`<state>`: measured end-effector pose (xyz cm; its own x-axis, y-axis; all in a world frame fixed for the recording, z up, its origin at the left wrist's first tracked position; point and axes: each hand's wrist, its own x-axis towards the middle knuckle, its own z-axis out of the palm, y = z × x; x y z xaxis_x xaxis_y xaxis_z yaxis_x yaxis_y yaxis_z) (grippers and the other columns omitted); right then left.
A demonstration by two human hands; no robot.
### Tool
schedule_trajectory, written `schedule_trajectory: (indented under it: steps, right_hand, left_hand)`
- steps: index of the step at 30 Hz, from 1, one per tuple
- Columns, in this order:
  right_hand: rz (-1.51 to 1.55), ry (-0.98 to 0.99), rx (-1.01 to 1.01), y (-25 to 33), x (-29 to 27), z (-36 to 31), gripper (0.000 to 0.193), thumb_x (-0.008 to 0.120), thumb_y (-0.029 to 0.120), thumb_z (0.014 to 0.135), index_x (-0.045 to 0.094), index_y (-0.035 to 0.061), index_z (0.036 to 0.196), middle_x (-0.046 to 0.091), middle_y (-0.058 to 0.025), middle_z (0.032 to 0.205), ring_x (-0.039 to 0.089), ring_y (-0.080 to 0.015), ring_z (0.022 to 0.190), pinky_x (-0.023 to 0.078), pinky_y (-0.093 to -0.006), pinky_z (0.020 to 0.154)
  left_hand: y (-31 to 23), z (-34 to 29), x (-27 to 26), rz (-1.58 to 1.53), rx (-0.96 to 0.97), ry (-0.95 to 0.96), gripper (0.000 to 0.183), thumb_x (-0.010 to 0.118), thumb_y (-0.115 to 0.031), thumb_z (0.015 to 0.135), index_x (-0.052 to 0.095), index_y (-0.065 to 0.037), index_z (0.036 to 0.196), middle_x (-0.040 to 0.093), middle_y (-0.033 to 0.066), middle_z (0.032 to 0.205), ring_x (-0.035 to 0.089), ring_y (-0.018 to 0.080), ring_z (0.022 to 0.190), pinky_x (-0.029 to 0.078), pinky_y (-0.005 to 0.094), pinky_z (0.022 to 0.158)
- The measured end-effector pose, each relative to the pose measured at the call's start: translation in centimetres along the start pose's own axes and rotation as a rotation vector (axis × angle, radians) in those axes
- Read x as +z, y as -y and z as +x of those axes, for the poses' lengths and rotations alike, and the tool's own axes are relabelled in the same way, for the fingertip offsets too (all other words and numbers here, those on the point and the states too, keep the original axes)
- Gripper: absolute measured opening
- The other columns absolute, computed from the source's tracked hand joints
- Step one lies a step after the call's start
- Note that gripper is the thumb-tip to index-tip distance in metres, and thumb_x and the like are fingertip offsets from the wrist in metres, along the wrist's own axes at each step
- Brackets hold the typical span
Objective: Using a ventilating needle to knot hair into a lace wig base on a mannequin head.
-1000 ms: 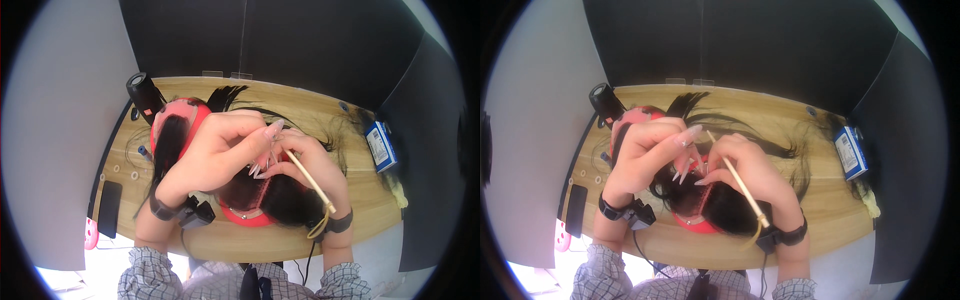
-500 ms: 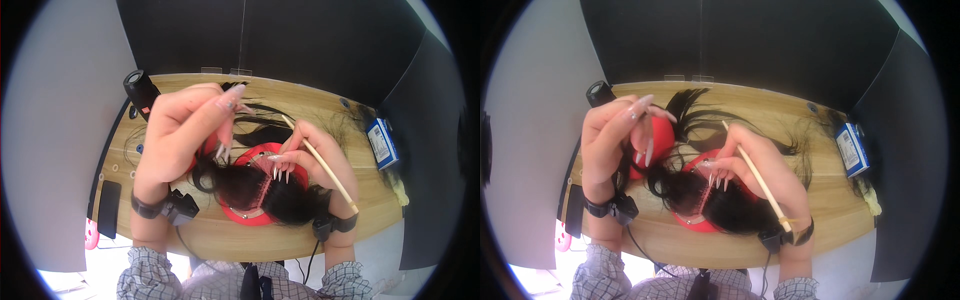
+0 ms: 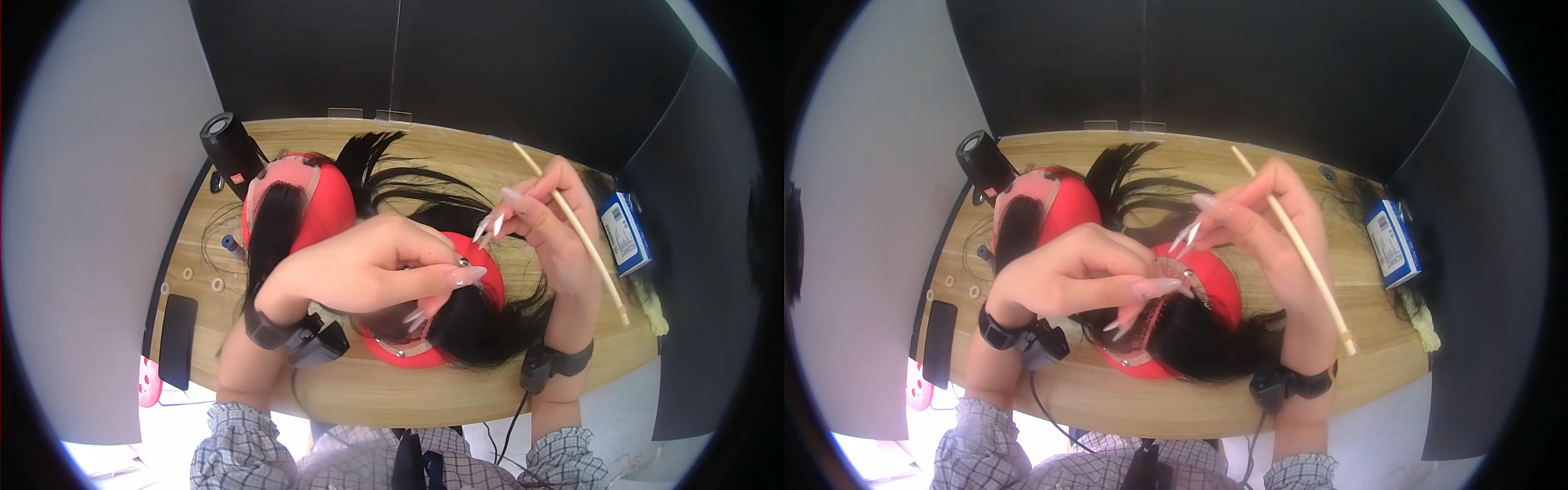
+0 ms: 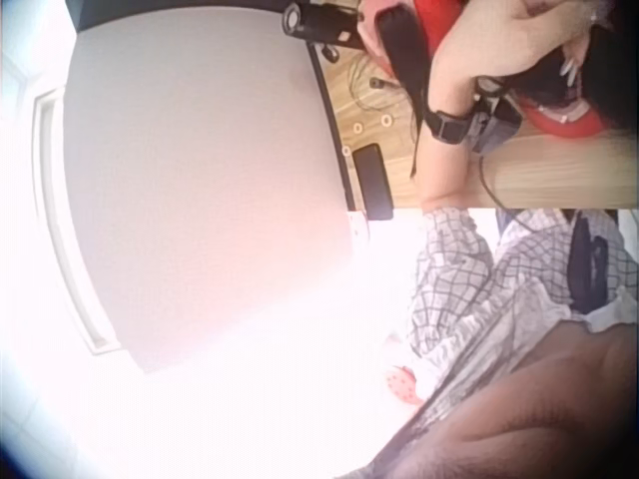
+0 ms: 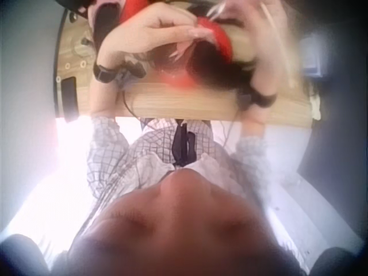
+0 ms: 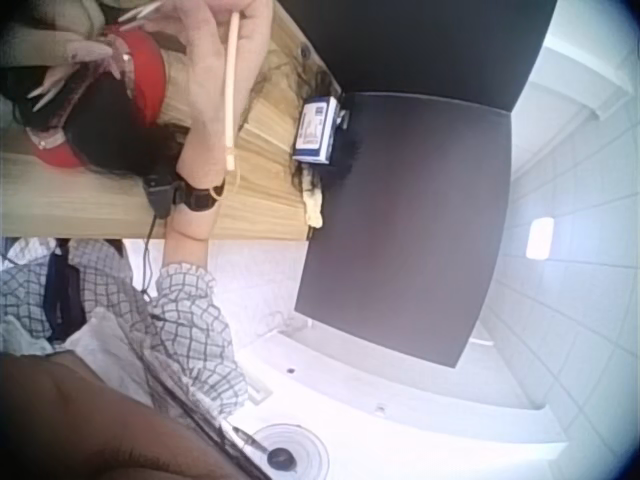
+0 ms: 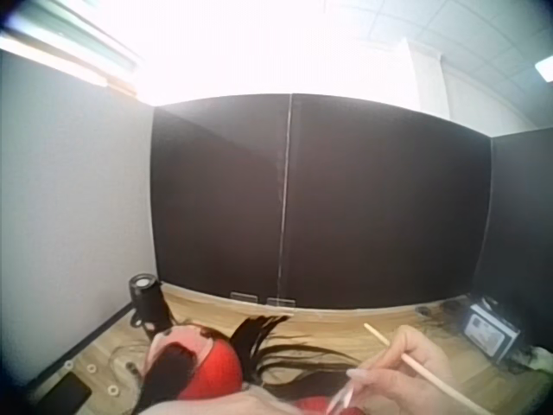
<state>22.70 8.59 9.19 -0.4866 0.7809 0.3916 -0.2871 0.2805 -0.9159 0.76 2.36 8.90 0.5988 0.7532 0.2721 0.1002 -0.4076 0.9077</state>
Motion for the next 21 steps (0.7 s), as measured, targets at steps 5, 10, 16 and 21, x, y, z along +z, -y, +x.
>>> schedule_trajectory:
  steps: [5, 10, 16, 21]
  right_hand:
    - [0.024, -0.083, -0.120, 0.9, -1.7, 0.2, 0.012, 0.055, 0.004, 0.095, 0.046, 0.0032, 0.088, 0.064, -0.0144, 0.081, 0.068, -0.0237, 0.077, 0.059, -0.0314, 0.067]
    - [0.102, -0.103, -0.204, 0.7, -2.7, 0.2, 0.007, 0.055, 0.002, 0.095, 0.049, 0.0018, 0.091, 0.066, -0.0159, 0.086, 0.070, -0.0273, 0.084, 0.060, -0.0327, 0.075]
    - [0.061, -0.191, -0.332, 1.3, -2.8, 0.2, 0.004, 0.055, 0.002, 0.095, 0.051, 0.0013, 0.094, 0.066, -0.0157, 0.088, 0.069, -0.0278, 0.089, 0.059, -0.0328, 0.078]
    - [-0.654, -0.566, -0.308, 2.4, -3.0, 0.1, 0.010, 0.064, 0.009, 0.091, 0.061, -0.0001, 0.088, 0.068, -0.0109, 0.087, 0.066, -0.0157, 0.086, 0.053, -0.0268, 0.077]
  left_hand:
    - [0.5, 0.4, 0.2, -0.020, -0.010, -0.085, 0.034, 0.053, -0.009, 0.097, 0.060, 0.001, 0.065, 0.058, 0.0068, 0.069, 0.064, 0.0187, 0.077, 0.049, 0.0334, 0.092]
    - [1.1, 0.7, 0.4, -0.066, -0.014, -0.087, 0.035, 0.053, -0.011, 0.098, 0.059, 0.000, 0.065, 0.059, 0.0073, 0.072, 0.066, 0.0180, 0.083, 0.050, 0.0311, 0.088]
    - [0.7, 1.0, 1.0, -0.075, -0.055, -0.119, 0.035, 0.053, -0.012, 0.098, 0.059, 0.001, 0.066, 0.059, 0.0068, 0.071, 0.066, 0.0183, 0.078, 0.051, 0.0299, 0.085]
    - [2.1, 0.9, 0.9, -0.183, 0.013, -0.262, 0.039, 0.055, -0.022, 0.098, 0.059, -0.001, 0.066, 0.059, 0.0008, 0.061, 0.054, 0.0060, 0.060, 0.044, 0.0235, 0.059]
